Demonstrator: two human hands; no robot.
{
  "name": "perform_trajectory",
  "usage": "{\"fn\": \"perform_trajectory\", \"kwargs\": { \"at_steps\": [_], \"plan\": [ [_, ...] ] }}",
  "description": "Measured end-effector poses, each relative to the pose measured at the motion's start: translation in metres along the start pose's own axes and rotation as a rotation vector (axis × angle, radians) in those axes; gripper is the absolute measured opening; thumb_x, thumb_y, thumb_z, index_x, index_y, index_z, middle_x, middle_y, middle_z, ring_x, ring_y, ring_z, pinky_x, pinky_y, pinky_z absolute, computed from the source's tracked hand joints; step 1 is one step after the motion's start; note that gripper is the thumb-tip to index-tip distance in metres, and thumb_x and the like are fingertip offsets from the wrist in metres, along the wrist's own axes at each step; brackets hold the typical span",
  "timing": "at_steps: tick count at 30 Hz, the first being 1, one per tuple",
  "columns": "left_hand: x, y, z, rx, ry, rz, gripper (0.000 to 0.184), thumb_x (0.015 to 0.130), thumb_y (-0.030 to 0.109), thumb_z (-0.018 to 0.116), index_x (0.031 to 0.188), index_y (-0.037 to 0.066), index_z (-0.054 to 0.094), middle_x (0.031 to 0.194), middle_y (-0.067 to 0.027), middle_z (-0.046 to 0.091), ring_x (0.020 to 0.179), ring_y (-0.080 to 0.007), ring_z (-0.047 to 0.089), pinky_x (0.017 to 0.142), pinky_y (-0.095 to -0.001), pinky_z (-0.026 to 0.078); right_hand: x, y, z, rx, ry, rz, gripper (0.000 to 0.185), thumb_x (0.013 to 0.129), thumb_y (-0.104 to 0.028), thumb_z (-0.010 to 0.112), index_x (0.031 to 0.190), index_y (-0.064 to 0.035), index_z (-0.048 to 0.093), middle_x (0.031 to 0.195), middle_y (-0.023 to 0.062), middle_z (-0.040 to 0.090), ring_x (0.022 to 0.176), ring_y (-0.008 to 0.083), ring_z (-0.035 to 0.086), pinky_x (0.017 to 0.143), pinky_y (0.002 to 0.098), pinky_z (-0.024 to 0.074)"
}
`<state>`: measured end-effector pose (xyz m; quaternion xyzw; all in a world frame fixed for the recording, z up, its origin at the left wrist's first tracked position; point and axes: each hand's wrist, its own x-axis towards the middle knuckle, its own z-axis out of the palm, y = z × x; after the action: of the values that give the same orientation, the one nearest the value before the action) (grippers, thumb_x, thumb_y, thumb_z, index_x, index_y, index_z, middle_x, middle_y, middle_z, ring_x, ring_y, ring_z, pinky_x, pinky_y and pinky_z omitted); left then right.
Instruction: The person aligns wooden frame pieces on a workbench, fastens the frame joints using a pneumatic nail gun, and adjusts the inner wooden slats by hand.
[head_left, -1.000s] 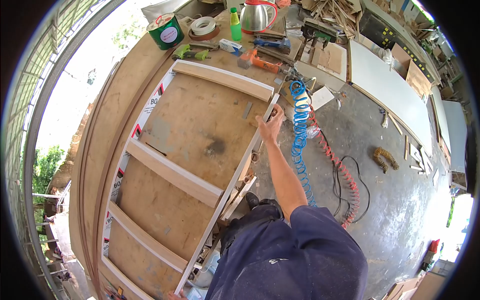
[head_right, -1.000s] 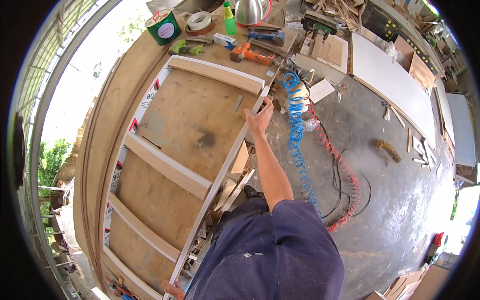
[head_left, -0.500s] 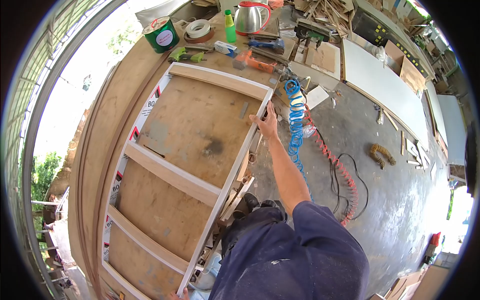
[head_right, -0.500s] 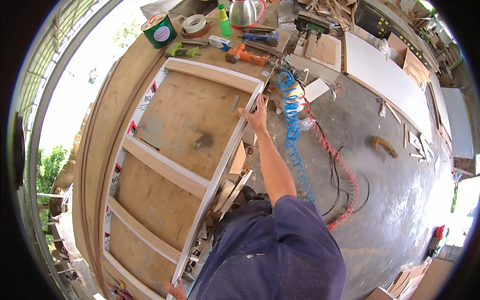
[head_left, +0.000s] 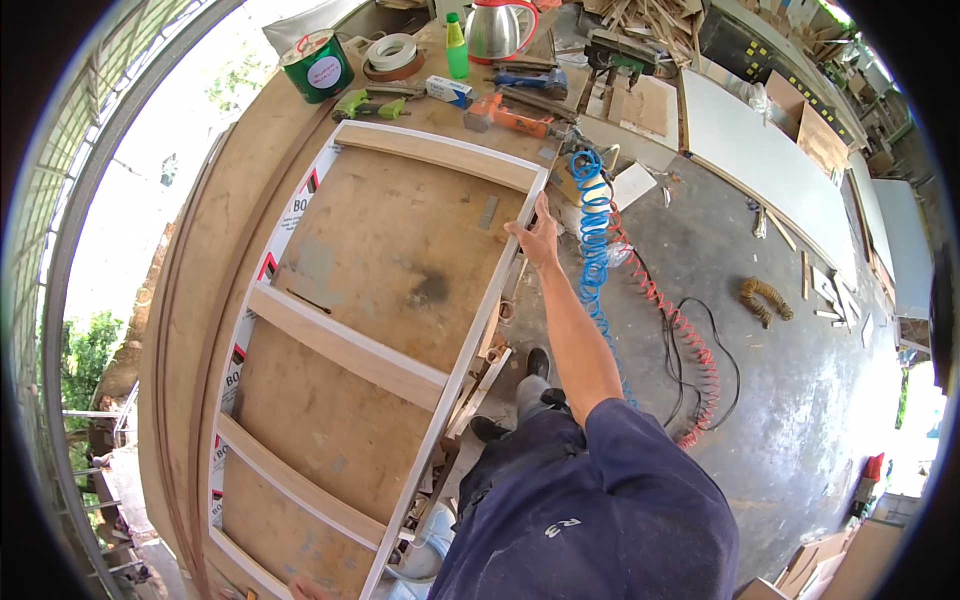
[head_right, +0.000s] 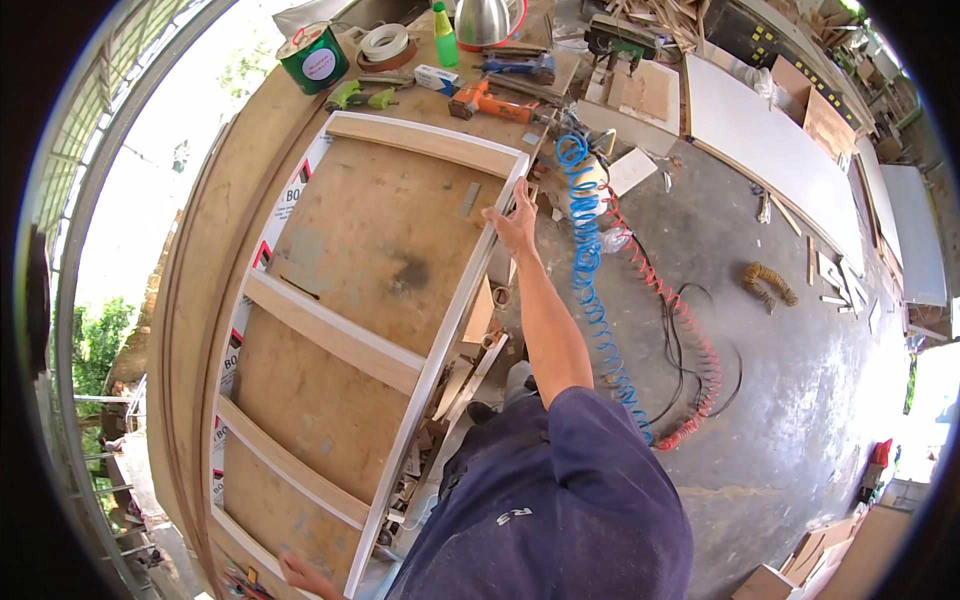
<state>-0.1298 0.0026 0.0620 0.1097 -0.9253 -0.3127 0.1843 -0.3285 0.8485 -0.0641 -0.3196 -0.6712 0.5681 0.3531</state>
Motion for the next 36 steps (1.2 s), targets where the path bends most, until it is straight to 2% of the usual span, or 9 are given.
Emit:
{"fn": "perform_trajectory", "kwargs": {
  "at_steps": [3,4,6,7,10,14,17,23,36],
  "plan": [
    [0.043,0.161,0.099,0.096,0.131,0.26,0.03,0.1,0.015,0.051,0.104,-0.009,0.069,0.089,-0.0183,0.062,0.081,-0.0303,0.057,0.076,-0.0419,0.047,-0.008,0.003,0.001,-0.048,0.01,-0.074,0.107,0.067,-0.02,0.077,0.157,0.0049,0.026,0.163,0.0209,0.031,0.137,0.0344,0.039,0.108,0.0357,0.0395],
    [0.056,0.201,0.138,-0.21,-0.052,0.264,0.03,0.101,0.013,0.051,0.112,-0.005,0.071,0.104,-0.0176,0.065,0.096,-0.031,0.062,0.086,-0.0406,0.049,-0.014,-0.007,0.0,-0.145,0.031,-0.048,0.105,0.068,-0.019,0.076,0.157,0.0051,0.026,0.163,0.0219,0.03,0.137,0.0369,0.037,0.111,0.0378,0.0373],
    [0.069,0.312,0.224,-0.177,-0.237,0.496,0.028,0.099,0.012,0.052,0.107,-0.006,0.072,0.106,-0.0155,0.069,0.1,-0.0268,0.065,0.094,-0.0376,0.05,-0.014,-0.018,0.005,-0.227,0.053,-0.029,0.103,0.068,-0.017,0.074,0.157,0.0054,0.026,0.163,0.0228,0.029,0.138,0.0393,0.036,0.113,0.0399,0.0352],
    [0.063,0.374,0.273,-0.488,-0.355,0.484,0.023,0.099,0.011,0.056,0.103,-0.005,0.072,0.104,-0.0158,0.072,0.099,-0.0264,0.067,0.093,-0.0366,0.051,-0.015,-0.018,0.005,-0.271,0.06,-0.071,0.102,0.068,-0.016,0.073,0.156,0.0061,0.025,0.163,0.0244,0.028,0.138,0.0409,0.036,0.115,0.0416,0.0322],
    [0.042,0.536,0.382,-0.457,-0.819,0.535,0.019,0.097,0.013,0.064,0.111,0.002,0.071,0.105,-0.013,0.073,0.1,-0.0257,0.069,0.091,-0.0353,0.051,-0.017,-0.015,0.001,-0.323,0.064,-0.143,0.102,0.069,-0.014,0.071,0.156,0.0083,0.023,0.162,0.0287,0.027,0.138,0.0426,0.036,0.119,0.0455,0.0262],
    [0.022,0.658,0.531,-0.495,-1.017,0.943,0.033,0.092,0.019,0.069,0.122,0.006,0.068,0.121,-0.0141,0.069,0.126,-0.0278,0.057,0.107,-0.0388,0.04,-0.02,-0.025,0.0,-0.324,0.031,-0.042,0.102,0.068,-0.012,0.073,0.154,0.01,0.024,0.159,0.0301,0.029,0.137,0.0444,0.036,0.116,0.0484,0.0295],
    [0.031,0.674,0.619,-0.229,-1.046,1.162,0.034,0.088,0.019,0.072,0.121,0.01,0.07,0.121,-0.0103,0.07,0.132,-0.0273,0.05,0.114,-0.0415,0.03,-0.017,-0.037,-0.005,-0.288,-0.014,0.014,0.103,0.067,-0.008,0.074,0.154,0.0098,0.022,0.16,0.0294,0.028,0.132,0.0455,0.038,0.114,0.0491,0.0325],
    [0.055,0.705,0.629,0.004,-1.472,1.027,0.034,0.086,0.024,0.077,0.118,0.014,0.073,0.12,-0.0042,0.071,0.12,-0.0243,0.056,0.113,-0.0416,0.025,-0.022,-0.039,0.0,-0.187,-0.026,0.075,0.106,0.068,-0.004,0.073,0.157,0.0079,0.016,0.163,0.0268,0.023,0.123,0.045,0.039,0.109,0.0496,0.0355],
    [0.057,0.698,0.644,-0.159,-1.474,0.966,0.028,0.079,0.027,0.082,0.105,0.018,0.077,0.104,-0.0025,0.074,0.103,-0.0185,0.061,0.105,-0.0377,0.023,-0.018,-0.05,0.006,-0.236,0.018,0.049,0.105,0.064,0.002,0.067,0.155,0.0089,0.016,0.161,0.0275,0.022,0.118,0.045,0.039,0.108,0.0532,0.0329]
  ]
}}
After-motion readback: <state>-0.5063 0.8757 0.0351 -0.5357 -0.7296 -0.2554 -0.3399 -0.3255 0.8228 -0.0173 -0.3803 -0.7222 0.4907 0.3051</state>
